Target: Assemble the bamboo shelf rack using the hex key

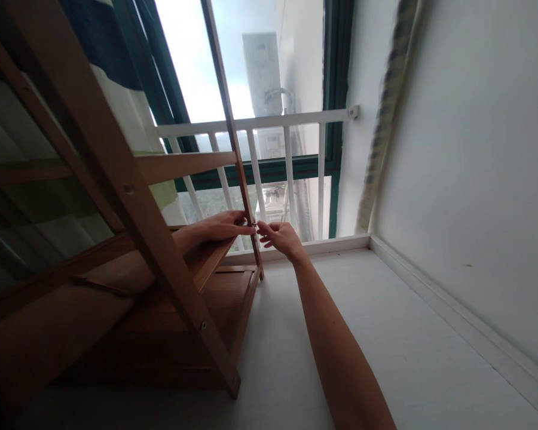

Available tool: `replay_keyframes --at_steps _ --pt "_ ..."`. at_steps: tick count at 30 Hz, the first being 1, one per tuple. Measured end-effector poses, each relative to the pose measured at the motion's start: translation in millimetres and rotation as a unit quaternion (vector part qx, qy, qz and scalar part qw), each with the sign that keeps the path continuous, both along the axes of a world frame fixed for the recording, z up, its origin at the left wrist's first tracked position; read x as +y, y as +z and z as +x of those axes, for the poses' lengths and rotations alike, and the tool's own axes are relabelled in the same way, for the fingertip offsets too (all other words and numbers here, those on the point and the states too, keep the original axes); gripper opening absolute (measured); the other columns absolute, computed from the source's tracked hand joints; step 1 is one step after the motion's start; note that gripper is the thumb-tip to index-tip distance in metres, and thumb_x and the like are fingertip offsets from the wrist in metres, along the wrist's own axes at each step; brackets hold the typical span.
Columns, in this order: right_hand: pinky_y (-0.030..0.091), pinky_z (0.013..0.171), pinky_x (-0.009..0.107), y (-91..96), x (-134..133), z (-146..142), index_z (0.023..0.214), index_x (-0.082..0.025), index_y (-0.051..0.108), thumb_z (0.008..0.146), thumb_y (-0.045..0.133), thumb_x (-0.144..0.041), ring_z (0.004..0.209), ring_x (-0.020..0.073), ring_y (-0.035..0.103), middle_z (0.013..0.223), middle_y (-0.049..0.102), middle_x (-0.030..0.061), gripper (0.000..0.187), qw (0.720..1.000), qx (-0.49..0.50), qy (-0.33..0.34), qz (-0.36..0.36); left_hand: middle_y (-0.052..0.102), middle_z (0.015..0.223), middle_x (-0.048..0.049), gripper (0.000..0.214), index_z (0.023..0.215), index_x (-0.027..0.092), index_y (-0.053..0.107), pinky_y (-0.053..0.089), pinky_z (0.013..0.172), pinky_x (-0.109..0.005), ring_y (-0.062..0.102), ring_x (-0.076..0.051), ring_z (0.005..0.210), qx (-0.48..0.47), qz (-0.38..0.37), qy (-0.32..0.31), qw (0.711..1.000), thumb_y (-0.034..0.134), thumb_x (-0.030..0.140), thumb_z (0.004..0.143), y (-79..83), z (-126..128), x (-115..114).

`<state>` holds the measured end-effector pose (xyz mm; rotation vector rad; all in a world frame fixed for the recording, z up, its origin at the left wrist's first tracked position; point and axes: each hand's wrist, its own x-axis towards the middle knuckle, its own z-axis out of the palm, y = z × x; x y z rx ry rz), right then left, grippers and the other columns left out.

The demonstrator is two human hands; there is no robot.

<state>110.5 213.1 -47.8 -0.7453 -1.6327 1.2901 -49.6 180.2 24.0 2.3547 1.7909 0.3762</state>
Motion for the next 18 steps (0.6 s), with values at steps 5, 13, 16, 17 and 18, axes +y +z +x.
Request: replay_keyframes --at_steps 5,13,16,17,18 --pt "0.049 0.038 0.019 9.7 -8 -1 0.086 -0.014 0.049 0.072 0.066 -0.035 0.047 0.012 0.061 0.056 0.064 0.0017 0.031 0.998 0.026 0.009 -0.058 0.054 0.074 -0.0014 0.041 0.09 0.015 0.06 0.036 0.062 -0.026 0.048 -0.015 0.067 0.008 -0.004 0.008 1.0 0.052 0.048 0.068 3.3 4 -4" --pt "0.055 0.05 0.023 11.7 -3 8 0.091 -0.01 0.054 0.076 0.063 -0.02 0.059 0.0132 0.066 0.076 0.068 0.0086 0.02 0.994 0.064 0.077 -0.042 0.053 0.072 -0.0008 0.042 0.09 0.016 0.06 0.036 0.061 -0.026 0.048 -0.016 0.067 -0.005 -0.006 0.008 1.0 0.055 0.051 0.066 2.2 3 -3" --pt "0.057 0.063 0.027 11.3 0 17 0.096 -0.01 0.056 0.074 0.063 -0.012 0.069 0.0133 0.067 0.083 0.069 0.0082 0.024 0.99 0.044 0.135 -0.022 0.054 0.072 -0.0011 0.044 0.091 0.016 0.059 0.036 0.062 -0.026 0.048 -0.016 0.067 -0.007 -0.009 0.006 1.0 0.055 0.051 0.067 2.1 2 -2" --pt "0.057 0.067 0.027 11.3 2 19 0.097 -0.01 0.057 0.071 0.064 -0.01 0.072 0.0129 0.067 0.084 0.069 0.0076 0.027 0.989 0.032 0.144 -0.008 0.053 0.072 -0.0011 0.044 0.091 0.016 0.059 0.036 0.062 -0.026 0.048 -0.016 0.067 -0.006 -0.009 0.005 1.0 0.054 0.051 0.067 2.0 2 -1" --pt "0.057 0.069 0.028 11.3 3 20 0.097 -0.011 0.057 0.068 0.066 -0.009 0.074 0.0125 0.066 0.085 0.069 0.0069 0.029 0.989 0.018 0.144 0.009 0.053 0.073 -0.001 0.044 0.091 0.016 0.059 0.036 0.062 -0.026 0.048 -0.015 0.067 -0.004 -0.007 0.004 1.0 0.054 0.052 0.067 1.8 2 -1"
